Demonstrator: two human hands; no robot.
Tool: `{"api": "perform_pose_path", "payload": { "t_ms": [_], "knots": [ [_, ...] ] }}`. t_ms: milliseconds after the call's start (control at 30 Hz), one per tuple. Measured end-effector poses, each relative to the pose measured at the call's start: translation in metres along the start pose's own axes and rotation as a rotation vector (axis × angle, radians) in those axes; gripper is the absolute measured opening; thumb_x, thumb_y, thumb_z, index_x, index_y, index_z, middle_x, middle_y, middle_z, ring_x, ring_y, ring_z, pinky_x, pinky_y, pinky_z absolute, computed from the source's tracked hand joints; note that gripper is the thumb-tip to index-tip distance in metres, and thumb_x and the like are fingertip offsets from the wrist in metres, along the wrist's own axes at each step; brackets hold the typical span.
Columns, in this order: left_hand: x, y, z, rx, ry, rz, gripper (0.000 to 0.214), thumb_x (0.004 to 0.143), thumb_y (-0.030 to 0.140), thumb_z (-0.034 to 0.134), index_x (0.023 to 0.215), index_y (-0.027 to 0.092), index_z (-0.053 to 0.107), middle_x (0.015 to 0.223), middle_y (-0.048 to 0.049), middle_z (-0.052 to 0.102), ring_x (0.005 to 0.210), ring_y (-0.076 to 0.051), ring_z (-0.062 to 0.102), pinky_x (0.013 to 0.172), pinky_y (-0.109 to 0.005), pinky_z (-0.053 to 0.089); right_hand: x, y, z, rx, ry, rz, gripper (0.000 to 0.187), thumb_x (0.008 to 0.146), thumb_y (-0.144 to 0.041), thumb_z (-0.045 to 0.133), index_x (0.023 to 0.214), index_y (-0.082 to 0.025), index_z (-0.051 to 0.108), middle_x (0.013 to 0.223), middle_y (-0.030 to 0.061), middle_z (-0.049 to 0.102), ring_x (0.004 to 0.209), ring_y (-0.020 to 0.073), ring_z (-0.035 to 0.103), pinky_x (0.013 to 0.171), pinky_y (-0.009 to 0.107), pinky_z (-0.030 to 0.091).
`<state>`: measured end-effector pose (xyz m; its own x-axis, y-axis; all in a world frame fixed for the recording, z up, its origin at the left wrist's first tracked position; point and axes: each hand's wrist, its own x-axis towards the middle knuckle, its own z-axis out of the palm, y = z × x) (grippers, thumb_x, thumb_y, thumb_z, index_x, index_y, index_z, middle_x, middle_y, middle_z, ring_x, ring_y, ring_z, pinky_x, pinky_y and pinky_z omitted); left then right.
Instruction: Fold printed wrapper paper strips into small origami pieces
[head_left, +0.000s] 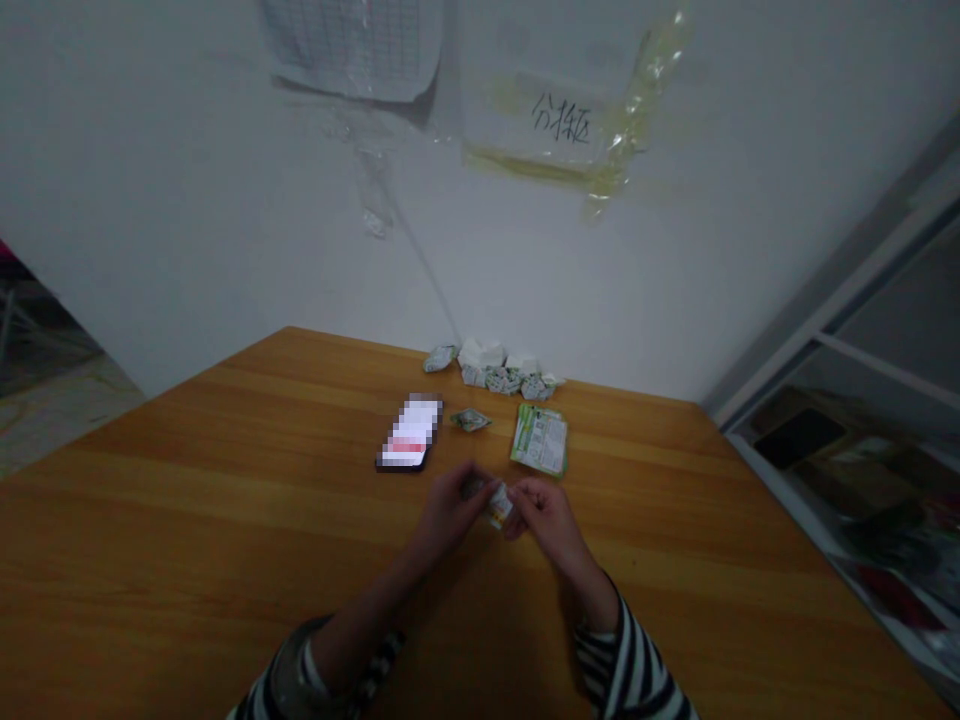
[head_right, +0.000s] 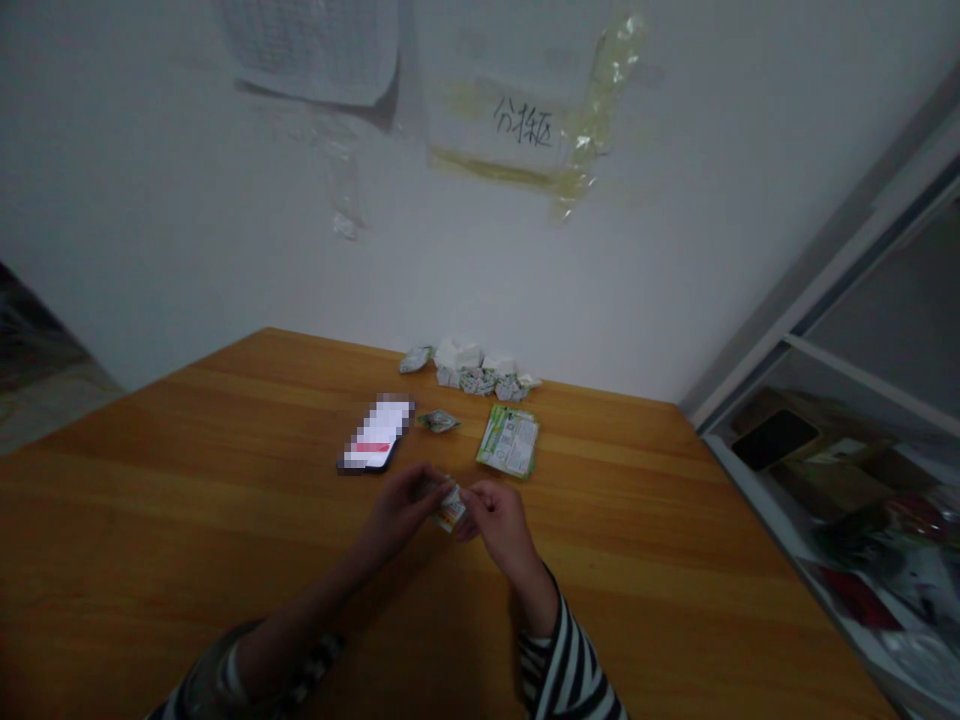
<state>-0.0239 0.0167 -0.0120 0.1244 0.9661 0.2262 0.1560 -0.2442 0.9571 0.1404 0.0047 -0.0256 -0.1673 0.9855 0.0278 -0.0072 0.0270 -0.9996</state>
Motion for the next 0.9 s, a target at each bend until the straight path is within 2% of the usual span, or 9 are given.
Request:
{"api": "perform_pose_path", "payload": {
  "t_ms": [200, 300, 400, 467, 533, 633, 733, 833, 900],
  "knots": [
    [0.002, -0.003, 0.0, -0.018, -0.01, 0.008, 0.021, 0.076, 0.035, 0.063, 0.084, 0.016, 0.062, 0.065, 0.0008, 0.061, 0.059, -0.013, 0.055, 0.055, -0.022, 0.042, -0.005, -0.001, 0.002, -0.2, -0.001, -0.085, 0.041, 0.087, -0.05, 0.049, 0.063, -0.017, 0.052, 0.042, -0.0052, 0.052, 0.033, 0.0074, 0.046, 0.034, 0.016, 0.033],
    [0.005, -0.004, -0.003, -0.018, -0.114, -0.014, 0.027, 0.077, 0.036, 0.062, 0.094, 0.015, 0.067, 0.071, -0.0014, 0.066, 0.064, -0.015, 0.057, 0.058, -0.023, 0.043, -0.005, 0.001, 0.0, -0.244, 0.002, -0.082, 0.044, 0.088, -0.051, 0.046, 0.06, -0.018, 0.051, 0.039, -0.0059, 0.048, 0.031, 0.0068, 0.041, 0.033, 0.016, 0.028],
    [0.008, -0.007, -0.005, -0.012, -0.179, -0.057, 0.025, 0.074, 0.037, 0.064, 0.078, 0.013, 0.071, 0.067, -0.0026, 0.066, 0.061, -0.015, 0.056, 0.055, -0.023, 0.042, -0.005, 0.0, 0.001, -0.276, -0.01, -0.091, 0.044, 0.088, -0.05, 0.047, 0.059, -0.017, 0.052, 0.039, -0.0062, 0.046, 0.032, 0.0066, 0.039, 0.033, 0.016, 0.026],
    [0.009, -0.009, -0.005, -0.023, -0.137, -0.073, 0.023, 0.073, 0.035, 0.065, 0.071, 0.012, 0.069, 0.061, -0.0019, 0.063, 0.057, -0.014, 0.055, 0.053, -0.023, 0.042, -0.005, -0.001, 0.005, -0.265, -0.013, -0.114, 0.042, 0.087, -0.048, 0.048, 0.061, -0.016, 0.054, 0.043, -0.0054, 0.048, 0.035, 0.0073, 0.043, 0.036, 0.017, 0.03],
    [0.008, -0.009, -0.003, -0.038, -0.074, -0.072, 0.021, 0.073, 0.033, 0.064, 0.069, 0.013, 0.066, 0.06, -0.0019, 0.062, 0.056, -0.015, 0.056, 0.053, -0.024, 0.043, -0.005, -0.003, 0.012, -0.269, 0.048, -0.17, 0.037, 0.085, -0.046, 0.053, 0.063, -0.016, 0.057, 0.05, -0.0038, 0.053, 0.042, 0.0086, 0.048, 0.04, 0.017, 0.035],
    [0.005, -0.005, 0.002, -0.053, -0.033, -0.072, 0.018, 0.075, 0.031, 0.06, 0.069, 0.014, 0.063, 0.063, -0.0024, 0.062, 0.06, -0.016, 0.058, 0.057, -0.026, 0.046, -0.009, -0.003, 0.022, -0.358, 0.261, -0.286, 0.032, 0.083, -0.04, 0.059, 0.061, -0.015, 0.059, 0.054, -0.0019, 0.056, 0.048, 0.01, 0.05, 0.046, 0.019, 0.038],
    [0.0, 0.0, 0.008, 0.0, 0.101, 0.001, 0.022, 0.074, 0.031, 0.063, 0.091, 0.016, 0.063, 0.088, -0.0055, 0.065, 0.084, -0.02, 0.062, 0.077, -0.031, 0.049, -0.014, -0.001, 0.025, -0.543, 0.467, -0.438, 0.032, 0.085, -0.035, 0.058, 0.059, -0.016, 0.059, 0.054, -0.0008, 0.056, 0.05, 0.0109, 0.05, 0.05, 0.021, 0.038],
    [-0.008, 0.004, 0.015, 0.043, 0.217, 0.017, 0.041, 0.077, 0.035, 0.061, 0.115, 0.019, 0.056, 0.111, -0.009, 0.059, 0.1, -0.022, 0.059, 0.088, -0.035, 0.046, -0.017, 0.001, 0.022, -0.837, 0.518, -0.648, 0.029, 0.088, -0.027, 0.055, 0.061, -0.016, 0.06, 0.057, 0.001, 0.057, 0.054, 0.0125, 0.05, 0.056, 0.025, 0.037],
    [-0.013, 0.005, 0.019, -0.061, 0.125, -0.055, 0.034, 0.081, 0.039, 0.055, 0.107, 0.018, 0.061, 0.104, -0.0091, 0.064, 0.094, -0.022, 0.061, 0.083, -0.034, 0.048, -0.017, 0.001, 0.02, -1.033, 0.503, -0.728, 0.027, 0.09, -0.024, 0.052, 0.065, -0.017, 0.061, 0.059, 0.0024, 0.057, 0.059, 0.0145, 0.05, 0.059, 0.027, 0.037]
  ]
}}
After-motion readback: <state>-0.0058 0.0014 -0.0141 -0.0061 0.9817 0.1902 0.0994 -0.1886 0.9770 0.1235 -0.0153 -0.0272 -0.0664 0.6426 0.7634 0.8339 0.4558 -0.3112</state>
